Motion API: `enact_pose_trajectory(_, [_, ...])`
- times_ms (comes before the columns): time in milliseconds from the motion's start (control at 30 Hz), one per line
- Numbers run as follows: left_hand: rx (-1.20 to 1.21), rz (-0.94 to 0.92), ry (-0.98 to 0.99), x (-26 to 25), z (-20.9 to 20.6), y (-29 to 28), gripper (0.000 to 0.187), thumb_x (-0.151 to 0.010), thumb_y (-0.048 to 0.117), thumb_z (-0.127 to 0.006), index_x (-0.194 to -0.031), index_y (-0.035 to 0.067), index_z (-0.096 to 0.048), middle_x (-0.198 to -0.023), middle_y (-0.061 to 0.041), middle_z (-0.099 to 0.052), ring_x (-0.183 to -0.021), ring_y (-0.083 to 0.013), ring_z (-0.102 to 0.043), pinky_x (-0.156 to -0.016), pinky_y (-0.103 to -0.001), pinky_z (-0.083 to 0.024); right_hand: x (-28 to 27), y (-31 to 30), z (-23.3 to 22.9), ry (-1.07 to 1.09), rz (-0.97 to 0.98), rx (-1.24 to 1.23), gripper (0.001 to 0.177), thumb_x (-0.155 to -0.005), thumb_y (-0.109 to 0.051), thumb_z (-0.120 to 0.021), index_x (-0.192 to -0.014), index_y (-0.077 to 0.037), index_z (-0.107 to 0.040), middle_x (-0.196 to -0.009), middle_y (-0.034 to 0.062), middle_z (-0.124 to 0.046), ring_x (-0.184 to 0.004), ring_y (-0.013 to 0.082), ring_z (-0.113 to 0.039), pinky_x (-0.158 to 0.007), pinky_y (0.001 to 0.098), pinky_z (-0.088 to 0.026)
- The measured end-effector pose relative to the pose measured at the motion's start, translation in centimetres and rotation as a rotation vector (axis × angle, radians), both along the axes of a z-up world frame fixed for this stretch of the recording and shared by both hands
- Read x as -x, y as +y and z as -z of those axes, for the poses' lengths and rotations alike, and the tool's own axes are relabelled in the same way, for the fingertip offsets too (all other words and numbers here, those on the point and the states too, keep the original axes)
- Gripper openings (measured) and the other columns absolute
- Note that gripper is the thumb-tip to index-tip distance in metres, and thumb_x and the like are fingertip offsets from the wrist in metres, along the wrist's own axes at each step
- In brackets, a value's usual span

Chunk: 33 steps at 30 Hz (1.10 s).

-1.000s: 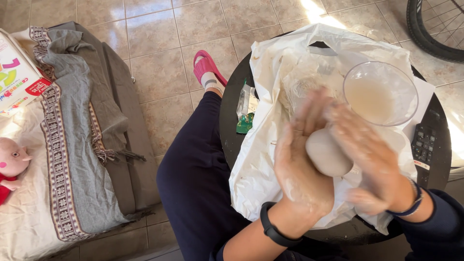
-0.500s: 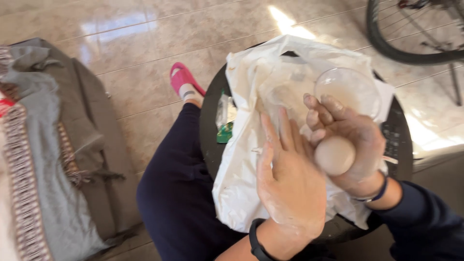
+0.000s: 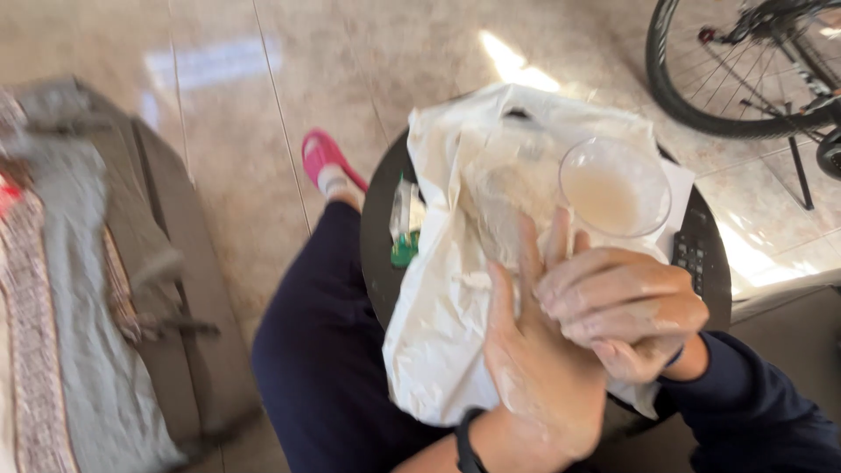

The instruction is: The person sits on a sofa and kneads a lump of clay with both hands. They repeatedly roll and press the clay into a ball shape over a small table covered with a white cloth. A bowl of water and a remote control are visible on the table.

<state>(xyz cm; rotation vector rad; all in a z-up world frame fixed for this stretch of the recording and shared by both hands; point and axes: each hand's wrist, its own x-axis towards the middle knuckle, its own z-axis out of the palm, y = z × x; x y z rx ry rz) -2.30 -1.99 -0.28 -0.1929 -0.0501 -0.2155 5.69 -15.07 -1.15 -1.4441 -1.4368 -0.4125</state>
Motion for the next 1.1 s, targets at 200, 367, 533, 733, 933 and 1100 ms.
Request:
enact_pose_trajectory(200, [0.130,0.127,-0.106,-1.2,1.4,-0.2,0.069,-0.106,0.055,-0.031,-0.163,0.016,-0.034,-0.165,-0.003,-0.039,-0.149,-0.0215,-0.032,-0.123,-0.038,-0.024,1.6,-0.6,-0.6,0.249,0.027,-0.134,0.021,-0.101,-0.019,-0.065,-0.087,-0.003,-0.068,-0.089,0.0139,-0.074,-0.084,0.0287,-0.076,-0.076,0.0430,-0.065])
enact_pose_trajectory(367, [-0.067,0.013,0.065,-2.4,1.7,0.4,0.072,-0.100,0.056,-0.033,-0.156,0.011,-0.042,-0.160,-0.009,-0.044,-0.146,-0.0261,-0.039,-0.120,-0.041,-0.028,2.5,0.5,-0.3,0.761,0.013,-0.215,0.034,-0.104,-0.022,-0.063,-0.086,0.006,-0.070,-0.088,0.0229,-0.073,-0.089,0.0350,-0.070,-0.089,0.0467,-0.055])
enact_pose_trajectory(533, [0.030,-0.044,0.094,-1.7,0.7,1.6,0.069,-0.099,0.054,-0.036,-0.151,0.010,-0.049,-0.158,-0.009,-0.047,-0.145,-0.0290,-0.041,-0.120,-0.044,-0.028,3.7,2.4,-1.0,0.687,0.034,-0.152,0.044,-0.103,-0.031,-0.060,-0.097,0.009,-0.075,-0.106,0.0262,-0.074,-0.121,0.0435,-0.069,-0.122,0.0532,-0.045])
enact_pose_trajectory(733, [-0.172,-0.255,0.006,-0.9,2.6,2.1,0.081,-0.102,0.061,-0.030,-0.152,-0.001,-0.045,-0.160,-0.021,-0.043,-0.151,-0.0357,-0.036,-0.126,-0.045,-0.024,5.5,7.8,-6.0,0.589,0.515,0.177,0.078,-0.104,-0.051,-0.047,-0.154,0.009,-0.037,-0.170,0.0281,-0.027,-0.162,0.0420,-0.021,-0.131,0.0516,-0.015])
enact_pose_trajectory(933, [-0.895,-0.873,-0.306,0.6,0.4,5.2,0.099,-0.103,0.077,-0.012,-0.170,0.005,-0.001,-0.180,-0.022,-0.010,-0.171,-0.0380,-0.016,-0.140,-0.052,-0.013,6.7,9.4,-5.2,0.553,0.295,0.316,0.115,-0.094,-0.087,-0.006,-0.163,0.004,-0.004,-0.178,0.0244,-0.003,-0.168,0.0380,-0.002,-0.135,0.0482,0.000])
enact_pose_trajectory(1100, [-1.035,-0.880,-0.366,0.6,-0.8,7.6,0.104,-0.103,0.081,-0.012,-0.171,0.006,0.009,-0.185,-0.019,0.003,-0.175,-0.0371,0.002,-0.144,-0.049,-0.001,8.9,9.6,-4.1,0.657,0.346,0.173,0.118,-0.091,-0.089,-0.007,-0.163,0.005,-0.002,-0.179,0.0232,-0.004,-0.169,0.0352,-0.004,-0.134,0.0480,-0.003])
